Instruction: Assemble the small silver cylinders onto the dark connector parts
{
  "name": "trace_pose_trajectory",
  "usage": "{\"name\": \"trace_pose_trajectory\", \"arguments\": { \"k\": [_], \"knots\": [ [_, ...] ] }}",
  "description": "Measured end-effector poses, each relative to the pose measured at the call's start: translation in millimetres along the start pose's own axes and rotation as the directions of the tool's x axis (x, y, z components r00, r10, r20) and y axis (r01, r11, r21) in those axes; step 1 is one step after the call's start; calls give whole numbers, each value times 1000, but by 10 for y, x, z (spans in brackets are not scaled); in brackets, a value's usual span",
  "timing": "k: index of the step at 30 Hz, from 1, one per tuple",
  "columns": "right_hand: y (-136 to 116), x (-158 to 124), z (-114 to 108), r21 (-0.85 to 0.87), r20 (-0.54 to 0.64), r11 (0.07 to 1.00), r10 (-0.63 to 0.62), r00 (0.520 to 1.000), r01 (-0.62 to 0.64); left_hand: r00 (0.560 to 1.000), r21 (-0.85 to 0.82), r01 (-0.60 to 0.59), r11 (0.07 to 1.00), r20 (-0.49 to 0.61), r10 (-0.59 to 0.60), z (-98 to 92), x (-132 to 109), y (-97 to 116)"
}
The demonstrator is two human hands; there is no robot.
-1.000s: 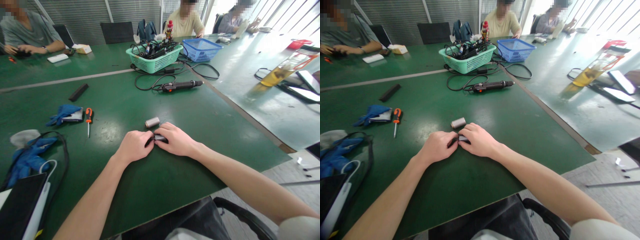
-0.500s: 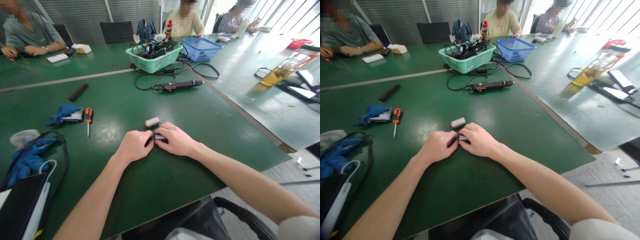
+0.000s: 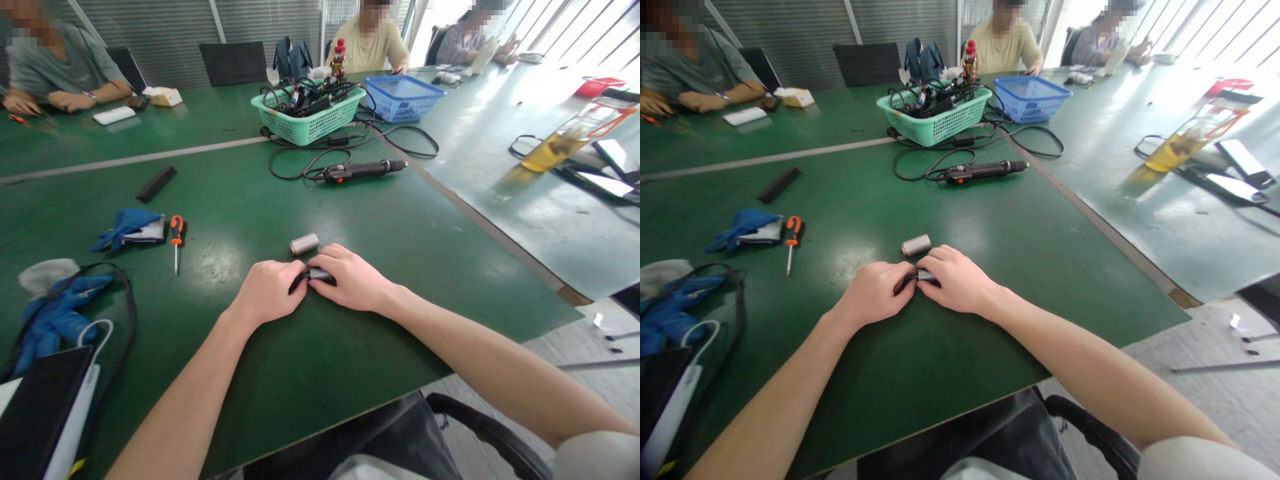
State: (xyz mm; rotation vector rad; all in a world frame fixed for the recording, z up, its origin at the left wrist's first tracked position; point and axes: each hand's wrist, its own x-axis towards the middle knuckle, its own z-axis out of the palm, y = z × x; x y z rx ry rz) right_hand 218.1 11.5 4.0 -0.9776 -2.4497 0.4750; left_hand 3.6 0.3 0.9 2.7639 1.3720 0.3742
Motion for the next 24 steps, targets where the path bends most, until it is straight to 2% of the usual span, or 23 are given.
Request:
{"name": "trace_pose_trajectory", "arguments": {
  "k": [24],
  "knots": [
    [11,-1,-2,3,-11,1000,16,1000,-16,999,47,24,999,-22,-23,43,1,-15]
  ]
}}
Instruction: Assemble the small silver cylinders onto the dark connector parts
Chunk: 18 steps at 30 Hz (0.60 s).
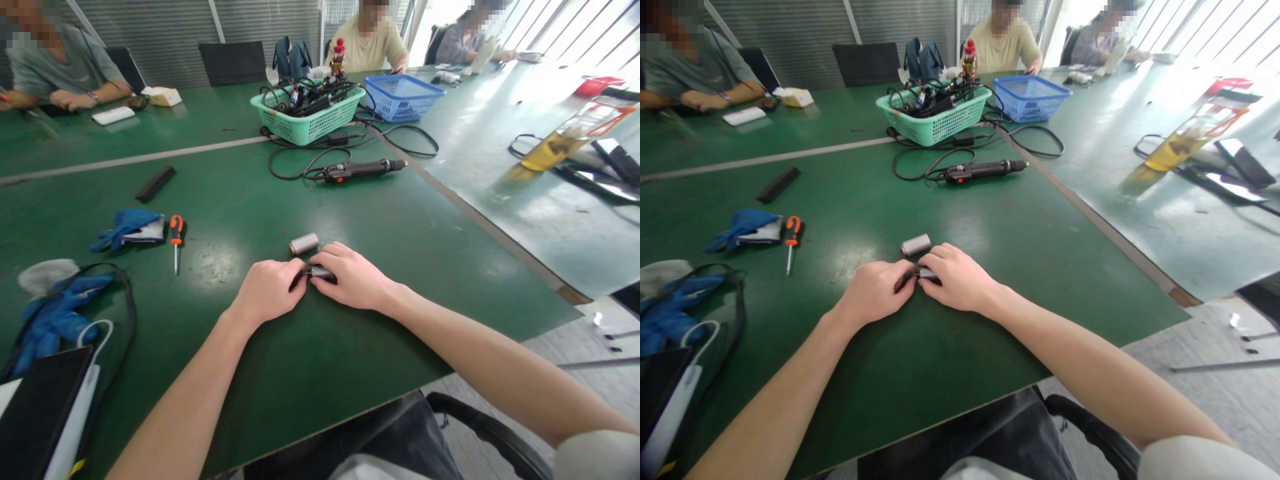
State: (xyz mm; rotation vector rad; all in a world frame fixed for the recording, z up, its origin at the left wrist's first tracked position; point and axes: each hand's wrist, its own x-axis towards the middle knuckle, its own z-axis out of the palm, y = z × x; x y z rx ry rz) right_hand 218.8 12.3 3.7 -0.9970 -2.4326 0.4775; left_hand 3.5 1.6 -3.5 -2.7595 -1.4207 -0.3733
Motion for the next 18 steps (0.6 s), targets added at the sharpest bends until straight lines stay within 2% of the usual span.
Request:
{"name": "trace_pose_trajectory", "arguments": {
  "k": [18],
  "knots": [
    [36,5,7,-39,-7,999,-3,1000,3,999,15,47,999,-2,-47,-13,14,19]
  ]
}}
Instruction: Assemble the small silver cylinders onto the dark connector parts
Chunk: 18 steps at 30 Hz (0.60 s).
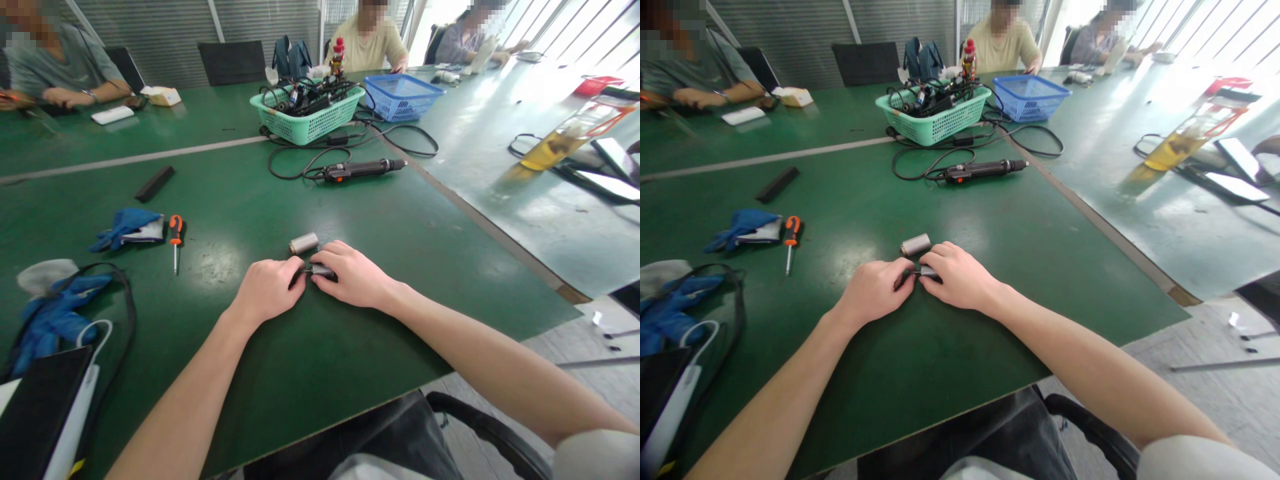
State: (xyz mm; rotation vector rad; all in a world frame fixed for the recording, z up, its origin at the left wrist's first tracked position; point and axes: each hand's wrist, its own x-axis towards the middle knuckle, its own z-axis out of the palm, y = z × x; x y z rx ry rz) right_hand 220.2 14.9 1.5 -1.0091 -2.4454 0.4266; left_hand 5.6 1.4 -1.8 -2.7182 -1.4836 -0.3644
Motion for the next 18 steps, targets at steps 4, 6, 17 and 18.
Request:
{"name": "trace_pose_trajectory", "arguments": {
  "k": [4,6,17,18],
  "knots": [
    [17,-7,-4,8,9,1000,-17,1000,17,1000,3,7,1000,6,-7,3,-2,1],
    [28,-12,-4,15,10,999,-28,1000,28,1000,9,8,1000,7,-8,8,-4,0],
    [35,-8,-5,22,5,999,-36,999,36,1000,23,5,1000,10,-5,12,-6,-6],
    [36,-6,-4,18,4,999,-37,999,37,1000,21,6,1000,11,-6,12,-5,-4]
  ]
}}
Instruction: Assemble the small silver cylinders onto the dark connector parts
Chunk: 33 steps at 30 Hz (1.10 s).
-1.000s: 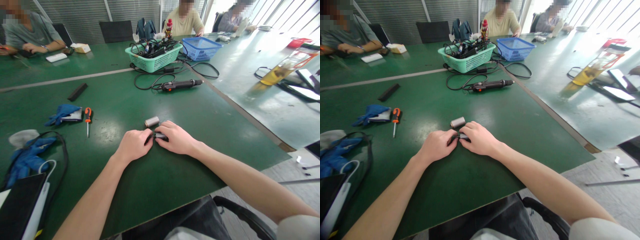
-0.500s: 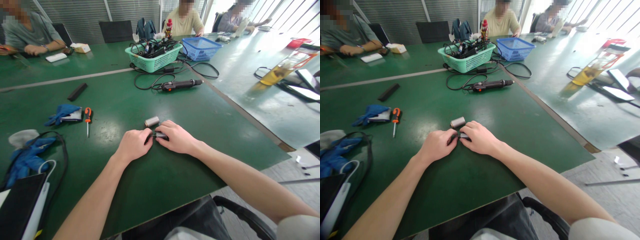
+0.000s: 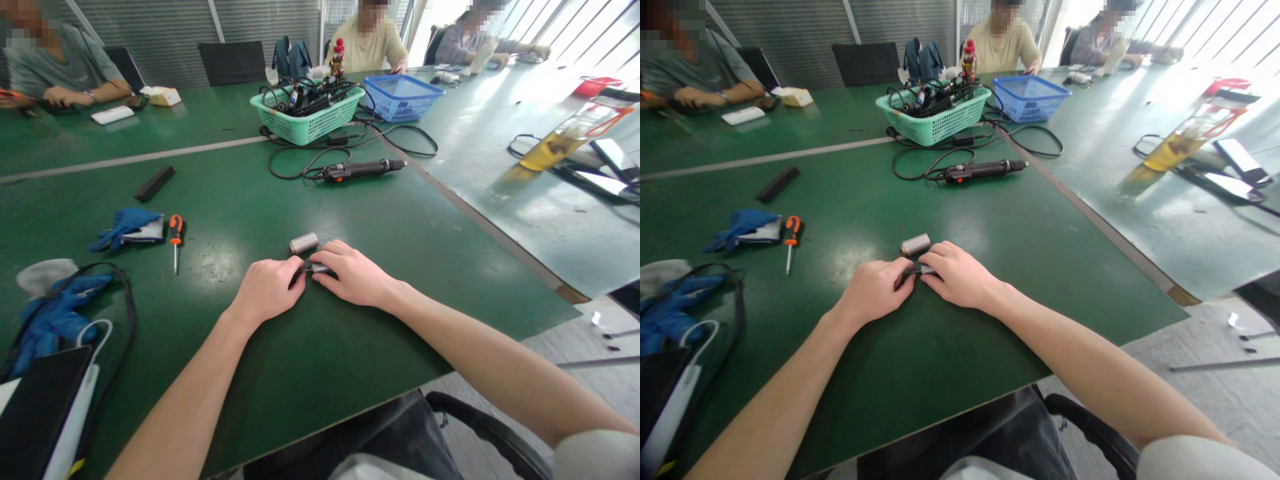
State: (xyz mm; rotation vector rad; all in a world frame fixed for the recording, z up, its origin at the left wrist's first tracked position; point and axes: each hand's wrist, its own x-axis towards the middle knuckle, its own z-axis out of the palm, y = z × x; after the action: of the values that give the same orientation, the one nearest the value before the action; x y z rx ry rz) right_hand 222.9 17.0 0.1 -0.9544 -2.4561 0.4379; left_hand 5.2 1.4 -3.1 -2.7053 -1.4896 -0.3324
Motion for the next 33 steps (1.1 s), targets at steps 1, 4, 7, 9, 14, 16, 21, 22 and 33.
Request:
{"name": "trace_pose_trajectory", "arguments": {
  "k": [1,4,7,9,14,16,21,22,33],
  "knots": [
    [0,1,1,-3,-1,1000,-1,1000,1,1000,-2,1,1000,1,-1,0,1,1],
    [-1,3,0,-6,-9,1000,1,1000,-1,1000,1,2,1000,1,-2,4,1,3],
    [-7,3,-4,-8,-16,1000,7,1000,-7,1000,10,5,1000,0,-5,7,-1,1],
    [-10,3,-3,-10,-19,1000,12,1000,-12,1000,11,8,1000,0,-8,7,-3,-1],
    [-3,4,15,-14,-22,1000,15,1000,-16,1000,17,23,1000,0,-23,9,-3,-4],
    [0,4,21,-15,-28,1000,15,999,-16,1000,17,21,1000,1,-21,9,-2,-3],
    [-7,1,11,-1,-33,1000,11,999,-11,1000,11,11,1000,0,-11,-4,7,6],
    [-8,0,7,3,-33,1000,8,999,-8,1000,7,8,1000,0,-8,-8,9,9],
    [-2,-3,10,7,-39,1000,1,999,-1,1000,-12,-5,1000,10,5,-5,0,0]
  ]
}}
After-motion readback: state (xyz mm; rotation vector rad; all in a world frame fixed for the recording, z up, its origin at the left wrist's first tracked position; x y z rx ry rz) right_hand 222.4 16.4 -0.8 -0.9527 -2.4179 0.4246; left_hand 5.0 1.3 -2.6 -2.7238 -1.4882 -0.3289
